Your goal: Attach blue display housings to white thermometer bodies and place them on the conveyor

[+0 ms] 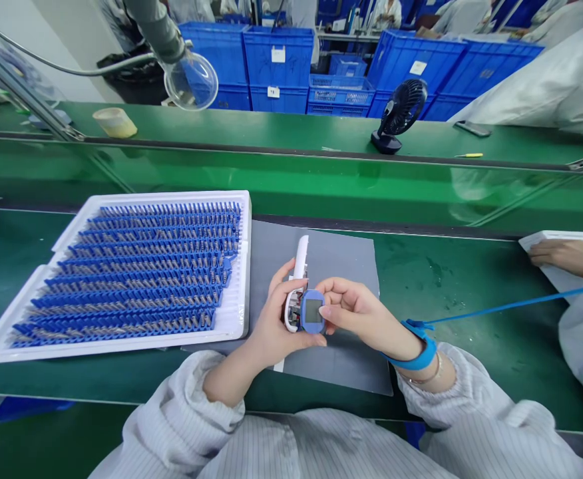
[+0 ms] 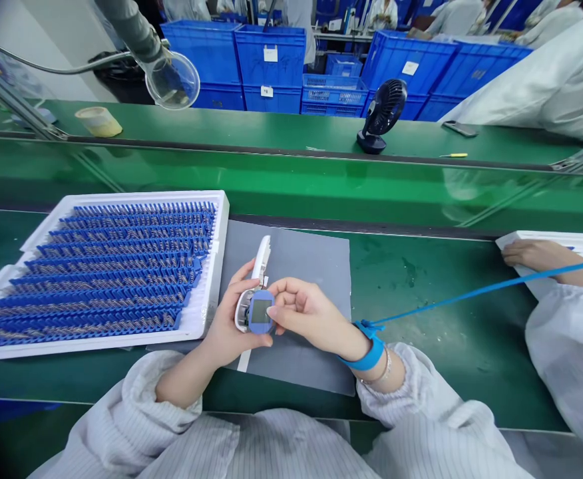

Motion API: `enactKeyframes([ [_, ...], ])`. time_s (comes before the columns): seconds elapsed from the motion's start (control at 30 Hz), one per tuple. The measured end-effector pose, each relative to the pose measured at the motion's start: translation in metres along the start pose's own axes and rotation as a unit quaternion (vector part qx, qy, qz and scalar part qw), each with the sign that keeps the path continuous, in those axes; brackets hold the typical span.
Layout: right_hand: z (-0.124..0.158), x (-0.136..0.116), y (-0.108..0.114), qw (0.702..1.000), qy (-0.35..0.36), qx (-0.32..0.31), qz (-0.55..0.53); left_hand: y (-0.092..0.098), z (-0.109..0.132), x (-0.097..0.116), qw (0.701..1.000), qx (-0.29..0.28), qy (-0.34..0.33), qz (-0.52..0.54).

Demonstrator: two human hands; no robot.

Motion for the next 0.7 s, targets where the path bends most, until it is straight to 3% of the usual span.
enactKeyframes([
  [0.17, -0.003, 0.005, 0.001, 1.0, -0.013, 0.007, 0.002, 0.001, 0.002, -0.001, 0.995, 0.038, -0.01, -0.091],
  [0.7, -0.009, 0.015, -0.003, 0.999, -0.032, -0.008, -0.015, -0.007, 0.002, 0.006, 0.989, 0.015, -0.028, -0.143],
])
Point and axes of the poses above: each hand's wrist, its own z-axis away from the middle knuckle, its own y-axis out of the back of the hand, x = y × z, the point moved 5 cm from there along -z, towards the middle knuckle, and after that the axes turned 1 degree about z, right-handed, at the moved point
